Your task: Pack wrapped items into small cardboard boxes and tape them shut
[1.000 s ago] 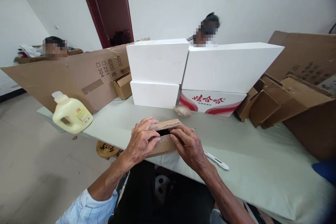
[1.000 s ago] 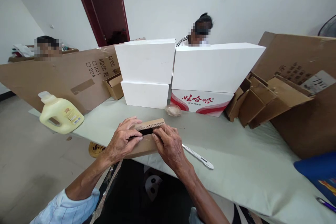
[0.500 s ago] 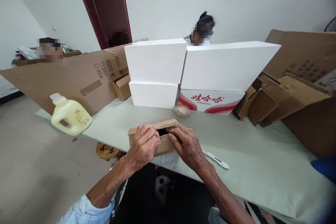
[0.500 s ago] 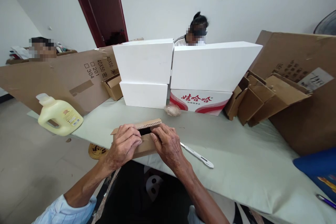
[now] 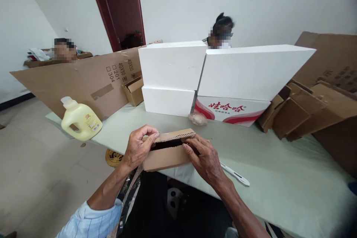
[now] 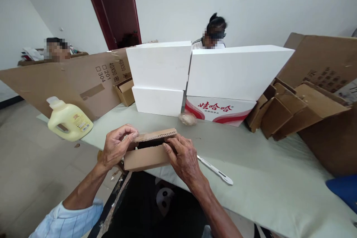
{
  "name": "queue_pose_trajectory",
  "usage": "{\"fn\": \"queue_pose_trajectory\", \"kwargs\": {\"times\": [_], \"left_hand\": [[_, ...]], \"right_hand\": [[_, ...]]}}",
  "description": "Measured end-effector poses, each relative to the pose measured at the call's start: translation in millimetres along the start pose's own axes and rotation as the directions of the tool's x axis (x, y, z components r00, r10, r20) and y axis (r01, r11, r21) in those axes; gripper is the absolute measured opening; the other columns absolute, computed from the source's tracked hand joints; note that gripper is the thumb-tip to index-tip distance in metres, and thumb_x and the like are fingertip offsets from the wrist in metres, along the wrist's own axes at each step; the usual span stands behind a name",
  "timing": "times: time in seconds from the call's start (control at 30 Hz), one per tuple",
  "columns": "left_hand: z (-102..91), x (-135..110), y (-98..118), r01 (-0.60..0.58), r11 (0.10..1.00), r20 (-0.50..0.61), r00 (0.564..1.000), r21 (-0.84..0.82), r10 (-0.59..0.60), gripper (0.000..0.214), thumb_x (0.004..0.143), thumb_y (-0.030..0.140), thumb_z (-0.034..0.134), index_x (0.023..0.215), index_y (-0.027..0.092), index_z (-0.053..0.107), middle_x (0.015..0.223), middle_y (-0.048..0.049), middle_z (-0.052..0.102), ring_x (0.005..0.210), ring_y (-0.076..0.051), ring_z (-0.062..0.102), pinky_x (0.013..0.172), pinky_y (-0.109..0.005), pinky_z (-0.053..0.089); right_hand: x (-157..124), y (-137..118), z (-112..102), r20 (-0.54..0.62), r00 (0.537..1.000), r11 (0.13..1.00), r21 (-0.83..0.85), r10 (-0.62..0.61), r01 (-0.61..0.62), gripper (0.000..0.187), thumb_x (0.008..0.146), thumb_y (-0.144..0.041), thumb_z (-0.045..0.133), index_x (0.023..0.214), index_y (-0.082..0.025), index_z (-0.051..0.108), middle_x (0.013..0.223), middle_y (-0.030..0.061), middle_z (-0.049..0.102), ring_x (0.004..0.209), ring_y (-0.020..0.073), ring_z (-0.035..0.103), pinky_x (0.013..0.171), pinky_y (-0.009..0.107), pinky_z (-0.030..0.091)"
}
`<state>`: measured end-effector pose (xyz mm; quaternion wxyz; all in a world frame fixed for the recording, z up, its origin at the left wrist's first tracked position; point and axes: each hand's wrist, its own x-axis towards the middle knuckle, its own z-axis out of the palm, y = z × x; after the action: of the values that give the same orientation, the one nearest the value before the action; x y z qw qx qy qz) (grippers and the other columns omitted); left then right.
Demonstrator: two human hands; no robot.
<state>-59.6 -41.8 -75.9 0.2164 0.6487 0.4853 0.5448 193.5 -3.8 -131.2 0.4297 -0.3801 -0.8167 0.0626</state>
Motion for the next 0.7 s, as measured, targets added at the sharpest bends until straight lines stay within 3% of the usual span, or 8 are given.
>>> {"fn": "queue_pose_trajectory", "kwargs": {"times": [0.1,0.27,0.47,0.7], "left_hand": [[-5.4,11.4,-2.6,0.157,0.988,0.047,0.987,-0.013,-0.156,0.019,0.091,0.033,0.069,0.082,0.017,0.074,0.077,-0.0004,0.071,0.074,-0.014,0.061,0.07,-0.025,0.047],[-5.5,23.1,-4.8,0.344,0.937,0.272,0.91,-0.066,-0.314,0.026,0.08,0.041,0.074,0.081,0.015,0.074,0.074,-0.0013,0.068,0.066,-0.012,0.055,0.062,-0.024,0.041],[-3.1,20.7,-6.8,0.385,0.921,0.369,0.866,-0.064,-0.336,0.028,0.08,0.042,0.075,0.08,0.014,0.073,0.067,0.0024,0.06,0.058,-0.008,0.042,0.054,-0.022,0.029],[1.8,20.2,-1.7,0.399,0.917,0.446,0.822,-0.007,-0.354,0.02,0.082,0.034,0.071,0.081,0.014,0.073,0.069,0.001,0.064,0.061,-0.011,0.051,0.057,-0.023,0.037]], "right_hand": [[-1.8,-1.6,3.3,-0.057,0.998,1.0,0.007,0.02,-0.02,0.027,0.112,-0.038,0.053,0.103,-0.025,0.075,0.104,0.0039,0.079,0.093,0.0213,0.072,0.083,0.034,0.044],[-6.1,-4.4,11.3,-0.151,0.985,0.996,-0.017,0.08,-0.084,0.043,0.112,-0.044,0.053,0.08,-0.023,0.073,0.076,0.0014,0.074,0.074,0.0185,0.068,0.076,0.033,0.042],[-8.6,-8.2,12.9,-0.198,0.978,0.997,-0.026,0.067,-0.074,0.042,0.111,-0.044,0.056,0.079,-0.022,0.072,0.076,0.0018,0.075,0.071,0.0176,0.066,0.077,0.034,0.043],[-7.6,-13.5,11.6,-0.196,0.974,0.993,0.002,0.116,-0.118,0.043,0.109,-0.041,0.056,0.072,-0.023,0.069,0.068,0.0016,0.07,0.065,0.0175,0.061,0.072,0.034,0.042]]}}
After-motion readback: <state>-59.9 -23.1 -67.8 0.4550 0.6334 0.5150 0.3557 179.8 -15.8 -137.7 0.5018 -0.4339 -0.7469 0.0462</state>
